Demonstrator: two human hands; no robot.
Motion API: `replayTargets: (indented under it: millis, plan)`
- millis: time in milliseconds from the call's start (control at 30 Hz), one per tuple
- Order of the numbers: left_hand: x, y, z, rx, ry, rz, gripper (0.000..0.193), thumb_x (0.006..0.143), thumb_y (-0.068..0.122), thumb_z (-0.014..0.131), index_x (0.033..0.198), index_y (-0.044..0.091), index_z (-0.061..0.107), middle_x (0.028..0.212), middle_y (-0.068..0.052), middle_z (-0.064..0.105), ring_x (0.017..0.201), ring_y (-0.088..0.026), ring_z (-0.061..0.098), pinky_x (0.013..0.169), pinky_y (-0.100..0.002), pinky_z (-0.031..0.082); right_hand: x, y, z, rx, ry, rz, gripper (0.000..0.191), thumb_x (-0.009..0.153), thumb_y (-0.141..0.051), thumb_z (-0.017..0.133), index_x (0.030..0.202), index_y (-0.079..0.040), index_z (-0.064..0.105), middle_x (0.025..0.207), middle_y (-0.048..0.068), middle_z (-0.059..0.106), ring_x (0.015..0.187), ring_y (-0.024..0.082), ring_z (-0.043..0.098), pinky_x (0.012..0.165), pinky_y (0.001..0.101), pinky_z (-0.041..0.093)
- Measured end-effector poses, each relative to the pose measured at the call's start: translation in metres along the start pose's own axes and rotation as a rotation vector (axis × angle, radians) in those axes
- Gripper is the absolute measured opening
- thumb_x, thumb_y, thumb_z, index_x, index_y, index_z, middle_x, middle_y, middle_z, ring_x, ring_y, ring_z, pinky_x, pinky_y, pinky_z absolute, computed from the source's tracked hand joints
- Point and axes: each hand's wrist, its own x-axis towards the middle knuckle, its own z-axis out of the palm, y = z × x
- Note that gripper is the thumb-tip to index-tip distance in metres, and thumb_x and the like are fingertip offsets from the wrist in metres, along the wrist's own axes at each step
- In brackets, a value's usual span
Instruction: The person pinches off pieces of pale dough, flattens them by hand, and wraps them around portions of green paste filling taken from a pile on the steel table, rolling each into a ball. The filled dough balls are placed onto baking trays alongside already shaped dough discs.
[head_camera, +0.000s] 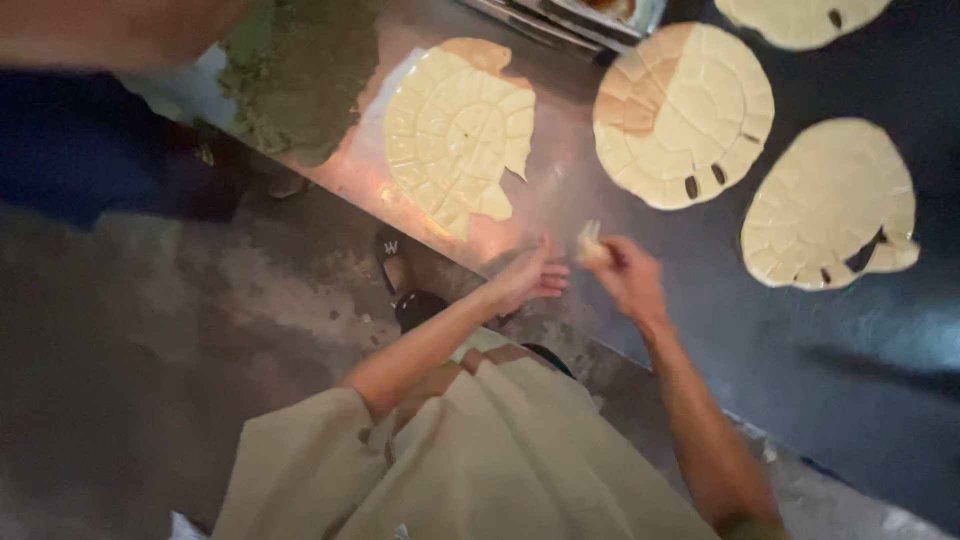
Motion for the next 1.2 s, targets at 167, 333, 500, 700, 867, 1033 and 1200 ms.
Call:
replayTargets:
  millis: [167,333,500,700,867,1033,1200]
  plan:
    - [-0.008,0.009,-0.039,-0.371,0.018,0.210,0.043,0.111,0.041,0.043,0.128,0.006,0.060,0.122,-0.008,0.068,0.103,-0.017,0.065,0.092,-0.040,0.057,0.040,-0.066,0.052,0.031,-0.176,-0.215,0.031,0.096,-0.011,0.072,0.126,-0.005,0.070,0.112,0.013,0.076,0.103,0.025,0.075,0.088,0.0349,0.057]
    - [-0.037,0.044,-0.115,-0.376,0.071,0.172,0.040,0.109,0.036,0.045,0.131,0.006,0.060,0.125,-0.008,0.065,0.109,-0.018,0.064,0.096,-0.038,0.053,0.085,-0.115,0.108,0.143,-0.251,-0.527,0.043,0.091,-0.004,0.067,0.135,-0.003,0.064,0.135,0.023,0.064,0.120,0.035,0.065,0.094,0.0374,0.055]
    - [-0.046,0.079,-0.166,-0.270,0.202,0.342,0.046,0.109,0.042,0.047,0.135,0.005,0.056,0.124,-0.009,0.064,0.112,-0.019,0.062,0.098,-0.038,0.051,0.122,-0.167,0.170,0.181,-0.233,-0.377,0.038,0.089,-0.007,0.073,0.126,-0.003,0.065,0.117,0.014,0.072,0.101,0.023,0.072,0.087,0.0353,0.058]
    - [-0.084,0.105,-0.242,-0.502,0.173,0.339,0.043,0.105,0.032,0.052,0.137,0.002,0.054,0.124,-0.008,0.064,0.117,-0.022,0.064,0.103,-0.039,0.053,0.178,-0.230,0.220,0.044,-0.286,-0.326,0.026,0.096,-0.008,0.072,0.122,-0.004,0.068,0.110,0.012,0.075,0.097,0.022,0.077,0.085,0.0337,0.060]
    - [-0.127,0.108,-0.308,-0.469,0.335,0.271,0.042,0.103,0.026,0.057,0.139,0.006,0.047,0.116,-0.011,0.062,0.110,-0.024,0.064,0.101,-0.044,0.056,0.254,-0.271,0.289,-0.130,-0.071,-0.526,0.040,0.089,-0.011,0.076,0.126,0.001,0.065,0.115,0.021,0.070,0.098,0.036,0.070,0.086,0.0399,0.057]
    - [-0.154,0.118,-0.338,-0.373,0.471,0.263,0.036,0.102,0.022,0.062,0.130,0.000,0.056,0.118,-0.013,0.069,0.105,-0.021,0.067,0.097,-0.039,0.058,0.291,-0.272,0.328,-0.402,-0.079,-0.762,0.040,0.086,-0.002,0.071,0.126,-0.003,0.067,0.126,0.019,0.069,0.115,0.037,0.067,0.097,0.0429,0.055]
    - [-0.156,0.140,-0.352,-0.481,0.411,0.235,0.046,0.100,0.042,0.050,0.116,0.001,0.066,0.103,-0.013,0.070,0.092,-0.021,0.070,0.083,-0.037,0.062,0.297,-0.258,0.323,-0.100,-0.134,-0.520,0.031,0.095,-0.003,0.068,0.126,-0.003,0.067,0.126,0.018,0.068,0.116,0.038,0.065,0.098,0.0425,0.055]
